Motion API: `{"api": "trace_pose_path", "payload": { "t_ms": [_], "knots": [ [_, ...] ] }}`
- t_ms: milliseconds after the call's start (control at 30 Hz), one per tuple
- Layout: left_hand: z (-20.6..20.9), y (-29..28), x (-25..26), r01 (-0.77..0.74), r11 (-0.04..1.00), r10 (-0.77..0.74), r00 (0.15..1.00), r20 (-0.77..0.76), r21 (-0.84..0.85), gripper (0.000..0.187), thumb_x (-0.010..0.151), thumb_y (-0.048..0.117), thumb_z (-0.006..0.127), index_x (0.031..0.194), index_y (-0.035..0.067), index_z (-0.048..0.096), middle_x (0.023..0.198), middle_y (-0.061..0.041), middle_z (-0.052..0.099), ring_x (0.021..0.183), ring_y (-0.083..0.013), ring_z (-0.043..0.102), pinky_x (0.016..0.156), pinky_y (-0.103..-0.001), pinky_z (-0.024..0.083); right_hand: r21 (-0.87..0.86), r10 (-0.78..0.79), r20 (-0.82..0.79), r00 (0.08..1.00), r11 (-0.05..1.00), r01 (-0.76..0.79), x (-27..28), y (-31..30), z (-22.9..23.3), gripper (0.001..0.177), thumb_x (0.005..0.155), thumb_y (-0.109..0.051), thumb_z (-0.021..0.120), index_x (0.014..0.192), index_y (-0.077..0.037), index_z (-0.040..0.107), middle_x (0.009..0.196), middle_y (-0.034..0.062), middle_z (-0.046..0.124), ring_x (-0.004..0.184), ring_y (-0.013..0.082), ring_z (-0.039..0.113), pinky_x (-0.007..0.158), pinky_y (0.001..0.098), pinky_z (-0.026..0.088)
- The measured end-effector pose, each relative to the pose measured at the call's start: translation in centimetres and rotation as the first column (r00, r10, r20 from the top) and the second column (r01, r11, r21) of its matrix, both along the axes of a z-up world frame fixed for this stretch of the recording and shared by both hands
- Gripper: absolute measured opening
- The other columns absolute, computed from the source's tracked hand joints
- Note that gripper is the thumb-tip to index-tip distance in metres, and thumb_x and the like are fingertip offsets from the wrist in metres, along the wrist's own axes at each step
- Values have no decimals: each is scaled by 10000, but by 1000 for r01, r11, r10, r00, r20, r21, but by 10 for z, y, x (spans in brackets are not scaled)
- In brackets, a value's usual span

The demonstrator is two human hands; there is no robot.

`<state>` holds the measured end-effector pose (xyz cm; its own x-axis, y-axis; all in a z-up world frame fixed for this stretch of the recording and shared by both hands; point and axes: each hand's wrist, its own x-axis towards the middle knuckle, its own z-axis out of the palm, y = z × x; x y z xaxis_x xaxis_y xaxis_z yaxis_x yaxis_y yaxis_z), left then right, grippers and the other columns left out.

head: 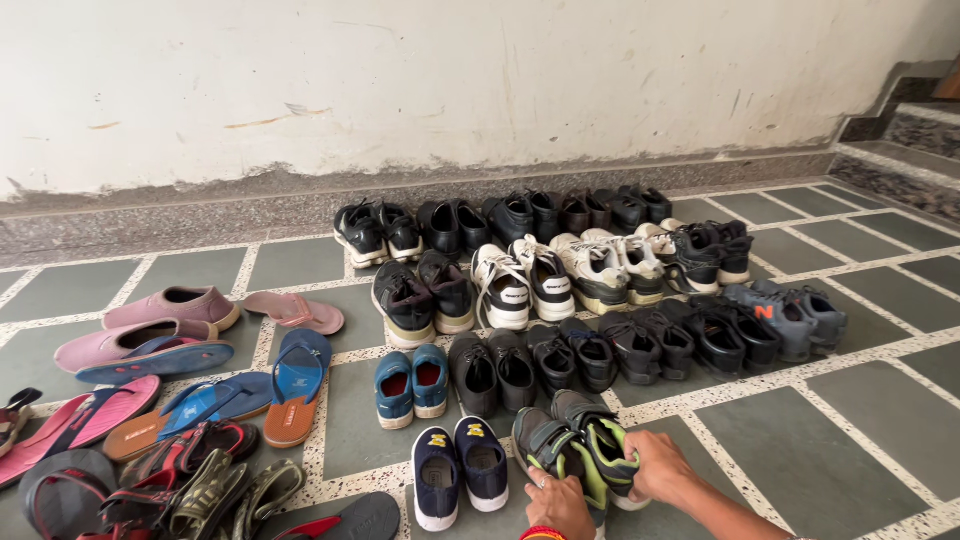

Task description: The person organizes a disordered pile of footwear on a tiled floor. They pick up individual shoes and flip-flops, pair them, and place them in neat rows against the wall.

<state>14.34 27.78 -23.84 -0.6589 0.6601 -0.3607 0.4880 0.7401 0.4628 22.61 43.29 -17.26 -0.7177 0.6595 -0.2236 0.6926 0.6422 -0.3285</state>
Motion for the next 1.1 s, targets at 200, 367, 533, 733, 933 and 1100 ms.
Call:
{"api": "trace_pose_path", "payload": {
  "t_ms": [200,367,533,733,933,1100],
  "knots": [
    [-3,-3,-9,99,995,-100,995,27,22,646,896,225,713,1449,-2,468,1649,-369,97,1497,-529,270,1127,-487,439,31,80,-36,996,996,-79,-2,18,-47,555,550,-48,979,952,-145,609,1129,77,659,1224,299,576,1004,383,514],
    [-18,3,-10,111,993,-112,994,11,36,649,906,237,703,1455,-12,463,1636,-403,103,1490,-538,278,1124,-490,441,11,70,27,997,997,-71,-4,23,-55,454,589,-18,898,932,-110,616,1063,98,703,1082,304,680,903,392,572],
    [-7,16,-4,-32,991,53,986,-157,134,516,879,263,722,1350,96,594,1595,-380,316,1405,-504,462,1012,-496,531,-32,56,142,988,998,-52,-22,19,-32,326,646,59,754,918,-115,714,1034,86,769,1002,250,761,850,366,611],
    [81,3,-8,59,997,-52,990,-133,45,767,808,208,829,1441,-2,449,1577,-358,304,1356,-455,481,1031,-460,508,139,122,66,990,982,-130,-39,14,6,272,743,18,704,949,-158,692,1128,54,712,1146,255,655,963,358,553],
    [117,-10,-28,44,983,8,960,-279,181,561,862,185,740,1342,-16,532,1408,-331,471,1232,-436,564,946,-455,547,193,174,-63,983,968,-159,-62,-17,69,275,723,-70,777,957,-164,667,1152,52,668,1197,270,606,988,375,525],
    [163,-45,-58,17,980,56,933,-357,200,576,846,208,762,1331,-8,537,1377,-301,485,1189,-410,587,940,-446,541,299,302,-136,944,921,-251,-101,-59,115,251,691,-88,777,917,-161,697,1102,70,698,1184,295,617,981,388,529]
  ]
}}
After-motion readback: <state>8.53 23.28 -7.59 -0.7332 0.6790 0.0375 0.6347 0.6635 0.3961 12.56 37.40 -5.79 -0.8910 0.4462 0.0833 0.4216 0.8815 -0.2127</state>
